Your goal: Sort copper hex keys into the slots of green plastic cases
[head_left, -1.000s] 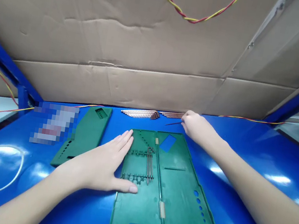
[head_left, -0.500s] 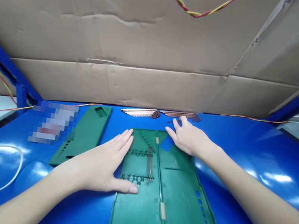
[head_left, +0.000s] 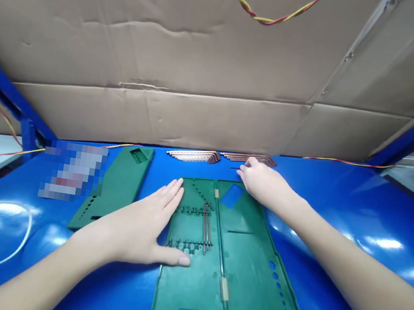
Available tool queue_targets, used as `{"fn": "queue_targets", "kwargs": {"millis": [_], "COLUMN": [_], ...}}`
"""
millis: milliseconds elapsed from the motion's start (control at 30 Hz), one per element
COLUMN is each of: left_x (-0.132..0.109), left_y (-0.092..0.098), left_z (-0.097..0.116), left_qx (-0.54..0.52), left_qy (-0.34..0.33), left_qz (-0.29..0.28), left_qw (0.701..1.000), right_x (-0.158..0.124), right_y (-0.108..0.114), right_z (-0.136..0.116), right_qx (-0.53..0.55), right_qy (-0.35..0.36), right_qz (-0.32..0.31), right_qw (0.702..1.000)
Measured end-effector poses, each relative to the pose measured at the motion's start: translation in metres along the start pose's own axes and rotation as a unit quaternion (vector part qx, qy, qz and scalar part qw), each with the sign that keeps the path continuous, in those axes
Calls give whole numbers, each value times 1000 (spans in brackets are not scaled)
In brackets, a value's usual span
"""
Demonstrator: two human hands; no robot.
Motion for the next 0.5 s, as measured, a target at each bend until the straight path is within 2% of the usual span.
{"fn": "queue_targets", "kwargs": {"millis": [200, 500], "left_x": [0, 0], "left_y": [-2, 0], "left_z": [1, 0], "left_qx": [10, 0], "left_qy": [12, 1], "left_qz": [-25, -9], "left_qw": [1000, 1000], "right_x": [9, 9], "right_y": [6, 7], "right_z": [18, 17], "right_qx": [-8, -6], "right_qy": [6, 36], "right_qz": [31, 69], "right_qw": [999, 997]}}
Point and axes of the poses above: each hand's wrist, its own x-axis towards the middle knuckle, its own y-axis out of the back of the hand, z = x × y, the point moved 6 cm from there along x, towards the middle knuckle, and after that the axes turned 3 degrees about -z, right-handed, at the moved point
